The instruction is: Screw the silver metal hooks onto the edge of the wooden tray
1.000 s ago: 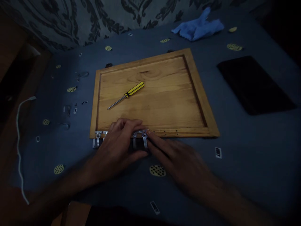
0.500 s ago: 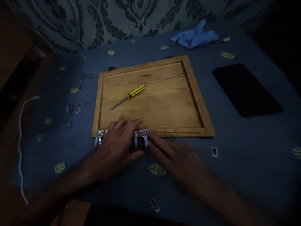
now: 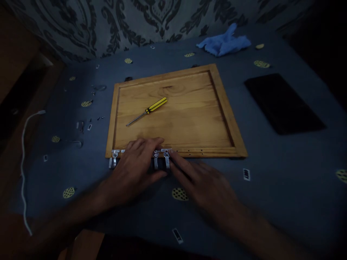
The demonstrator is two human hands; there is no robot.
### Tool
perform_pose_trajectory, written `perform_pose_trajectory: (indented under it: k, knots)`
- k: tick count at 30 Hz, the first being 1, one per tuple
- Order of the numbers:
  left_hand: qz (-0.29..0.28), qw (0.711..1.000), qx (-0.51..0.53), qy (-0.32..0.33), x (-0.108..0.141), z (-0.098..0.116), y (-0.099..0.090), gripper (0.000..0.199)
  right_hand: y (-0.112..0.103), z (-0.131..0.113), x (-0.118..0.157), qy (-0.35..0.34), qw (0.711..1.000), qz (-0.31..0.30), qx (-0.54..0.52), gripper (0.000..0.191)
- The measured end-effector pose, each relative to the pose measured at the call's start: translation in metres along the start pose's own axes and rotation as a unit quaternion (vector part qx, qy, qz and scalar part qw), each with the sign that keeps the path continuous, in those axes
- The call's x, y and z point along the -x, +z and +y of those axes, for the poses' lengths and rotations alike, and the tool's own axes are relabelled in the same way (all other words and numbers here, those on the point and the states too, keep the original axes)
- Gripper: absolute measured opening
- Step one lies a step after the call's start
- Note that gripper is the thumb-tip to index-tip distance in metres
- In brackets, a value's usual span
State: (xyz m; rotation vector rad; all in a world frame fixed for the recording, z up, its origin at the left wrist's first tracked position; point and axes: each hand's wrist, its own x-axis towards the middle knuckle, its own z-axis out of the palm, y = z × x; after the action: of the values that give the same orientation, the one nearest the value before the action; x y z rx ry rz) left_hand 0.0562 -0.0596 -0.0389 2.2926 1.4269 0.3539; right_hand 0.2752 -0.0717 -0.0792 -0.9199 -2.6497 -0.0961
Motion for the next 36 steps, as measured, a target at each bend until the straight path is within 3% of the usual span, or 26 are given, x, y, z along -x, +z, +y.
perform_pose_trajectory:
  k: [13, 36]
  knots:
    - [0.008, 0.999, -0.012, 0.036, -0.0023, -0.0018, 0.0023, 0.063, -0.0013, 0.0028, -0.0013, 0.002, 1.0, -0.007, -0.008, 0.051]
    - [0.022, 0.999, -0.016, 0.026, -0.0047, -0.0007, 0.0034, 0.065, 0.0018, 0.0037, 0.0014, 0.005, 0.999, -0.01, -0.031, 0.053]
